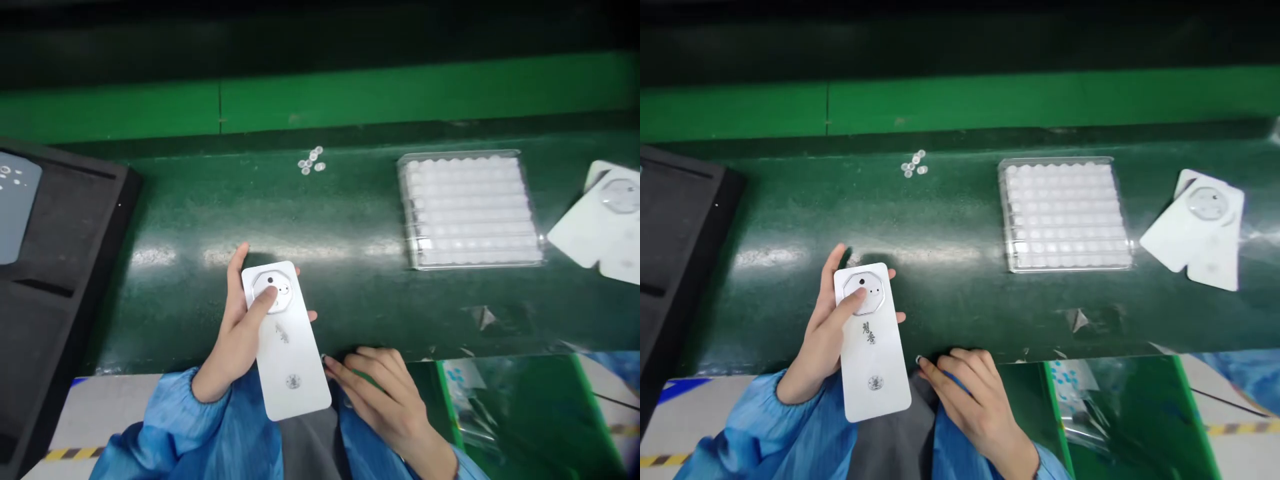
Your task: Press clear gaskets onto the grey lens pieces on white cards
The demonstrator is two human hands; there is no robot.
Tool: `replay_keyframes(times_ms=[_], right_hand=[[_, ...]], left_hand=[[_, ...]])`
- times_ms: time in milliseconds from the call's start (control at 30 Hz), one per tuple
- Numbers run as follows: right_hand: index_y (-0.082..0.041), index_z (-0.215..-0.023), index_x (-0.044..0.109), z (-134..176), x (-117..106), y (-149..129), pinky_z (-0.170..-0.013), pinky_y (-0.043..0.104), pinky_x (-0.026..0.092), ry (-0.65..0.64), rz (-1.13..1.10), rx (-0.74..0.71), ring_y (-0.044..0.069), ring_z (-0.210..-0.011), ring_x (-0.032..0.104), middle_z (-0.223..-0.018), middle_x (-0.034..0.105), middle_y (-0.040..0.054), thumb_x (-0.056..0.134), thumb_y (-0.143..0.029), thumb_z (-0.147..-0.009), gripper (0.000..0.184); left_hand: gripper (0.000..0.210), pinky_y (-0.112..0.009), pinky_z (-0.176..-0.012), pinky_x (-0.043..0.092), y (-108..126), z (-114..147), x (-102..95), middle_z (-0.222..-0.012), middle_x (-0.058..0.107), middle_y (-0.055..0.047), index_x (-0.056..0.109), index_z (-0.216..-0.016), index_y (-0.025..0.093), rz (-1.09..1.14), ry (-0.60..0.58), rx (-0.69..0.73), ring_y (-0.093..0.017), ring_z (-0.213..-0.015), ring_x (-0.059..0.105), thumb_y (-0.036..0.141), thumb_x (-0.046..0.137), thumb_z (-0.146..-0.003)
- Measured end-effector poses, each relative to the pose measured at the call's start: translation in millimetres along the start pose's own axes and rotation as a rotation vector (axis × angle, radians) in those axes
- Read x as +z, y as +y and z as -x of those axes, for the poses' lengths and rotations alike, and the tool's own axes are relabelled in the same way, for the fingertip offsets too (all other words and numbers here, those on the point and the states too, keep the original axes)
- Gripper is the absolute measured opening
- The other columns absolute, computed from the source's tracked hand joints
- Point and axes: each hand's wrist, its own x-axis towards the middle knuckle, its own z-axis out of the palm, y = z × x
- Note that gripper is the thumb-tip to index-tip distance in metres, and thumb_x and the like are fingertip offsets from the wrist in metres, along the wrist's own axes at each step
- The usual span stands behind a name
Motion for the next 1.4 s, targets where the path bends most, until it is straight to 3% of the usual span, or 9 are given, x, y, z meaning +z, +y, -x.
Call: replay_keyframes(times_ms=[400, 600, 667, 767, 867, 933, 1067, 1200, 1400], right_hand=[[-0.013, -0.111, 0.068, -10.6, 1.0, 10.3, -0.066, 0.034, 0.040, -0.010, 0.044, -0.146, 0.019, -0.078, 0.062, -0.090, 0.074, 0.0095, 0.066, -0.013, -0.097, 0.014], [-0.013, -0.113, 0.069, -7.9, -1.7, 11.8, -0.070, 0.035, 0.046, -0.028, -0.034, -0.160, 0.020, -0.081, 0.065, -0.091, 0.074, 0.0107, 0.054, -0.009, -0.101, 0.019], [-0.016, -0.109, 0.070, -16.0, -5.7, 12.1, -0.068, 0.032, 0.048, 0.017, -0.147, -0.053, 0.018, -0.078, 0.065, -0.089, 0.072, 0.0090, 0.059, -0.010, -0.099, 0.016], [-0.019, -0.091, 0.070, -36.5, -15.1, 14.8, -0.061, 0.027, 0.048, 0.114, -0.474, 0.324, 0.015, -0.071, 0.064, -0.083, 0.069, 0.0056, 0.064, -0.017, -0.098, 0.009], [-0.018, -0.081, 0.066, -57.3, -20.6, 19.5, -0.050, 0.024, 0.040, 0.160, -0.833, 0.676, 0.011, -0.054, 0.053, -0.068, 0.062, 0.0014, 0.066, -0.034, -0.098, 0.024], [-0.017, -0.081, 0.066, -66.8, -19.0, 21.3, -0.045, 0.023, 0.033, 0.151, -1.010, 0.782, 0.008, -0.047, 0.043, -0.059, 0.056, -0.0017, 0.068, -0.044, -0.096, 0.031], [-0.016, -0.082, 0.067, -74.1, -9.3, 18.0, -0.043, 0.022, 0.026, 0.095, -1.151, 0.840, 0.007, -0.045, 0.037, -0.054, 0.051, -0.0036, 0.073, -0.050, -0.091, 0.036], [-0.016, -0.078, 0.069, -74.4, -2.2, 12.4, -0.044, 0.022, 0.028, 0.045, -1.171, 0.860, 0.008, -0.048, 0.038, -0.055, 0.053, -0.0025, 0.075, -0.050, -0.089, 0.036], [-0.017, -0.074, 0.074, -78.0, -2.6, 10.8, -0.053, 0.025, 0.040, 0.031, -1.120, 0.791, 0.011, -0.055, 0.048, -0.058, 0.059, -0.0003, 0.077, -0.045, -0.088, 0.031]], left_hand=[[0.092, -0.041, -0.080, 0.069, -8.5, 1.2, -2.0, -0.135, 0.068, -0.012, -0.008, -0.162, 0.041, -0.383, 0.005, 0.289, -0.025, -0.095, 0.078, 0.034, 0.060, -0.101], [0.080, -0.042, -0.086, 0.067, -12.5, 1.3, -0.2, -0.139, 0.065, -0.010, 0.004, -0.163, 0.042, -0.453, -0.004, 0.338, -0.026, -0.109, 0.074, 0.033, 0.056, -0.103], [0.075, -0.041, -0.087, 0.066, -14.4, 0.7, -1.8, -0.143, 0.063, -0.010, 0.011, -0.164, 0.040, -0.520, 0.031, 0.384, -0.027, -0.114, 0.072, 0.034, 0.056, -0.103], [0.067, -0.035, -0.086, 0.064, -13.7, -0.3, -7.2, -0.141, 0.065, -0.010, 0.032, -0.160, 0.033, -0.662, 0.140, 0.487, -0.027, -0.117, 0.070, 0.034, 0.061, -0.101], [0.031, -0.025, -0.076, 0.060, -8.5, -2.0, -12.5, -0.132, 0.071, -0.007, 0.069, -0.130, 0.025, -0.805, 0.148, 0.523, -0.022, -0.104, 0.073, 0.031, 0.062, -0.100], [0.021, -0.021, -0.069, 0.058, -4.8, -2.7, -12.4, -0.125, 0.074, -0.005, 0.077, -0.110, 0.023, -0.885, 0.069, 0.493, -0.017, -0.091, 0.075, 0.027, 0.059, -0.102], [0.016, -0.021, -0.073, 0.059, -4.2, -1.2, -2.6, -0.109, 0.080, -0.003, 0.081, -0.105, 0.024, -0.958, -0.095, 0.550, -0.016, -0.086, 0.076, 0.021, 0.069, -0.094], [0.025, -0.024, -0.083, 0.063, -13.5, -2.7, 5.3, -0.100, 0.081, -0.001, 0.083, -0.102, 0.025, -0.877, -0.127, 0.675, -0.018, -0.086, 0.078, 0.018, 0.086, -0.079], [0.023, -0.032, -0.089, 0.066, -20.5, -6.3, 2.7, -0.107, 0.080, -0.002, 0.082, -0.104, 0.027, -0.784, -0.173, 0.707, -0.021, -0.100, 0.078, 0.013, 0.078, -0.086]])
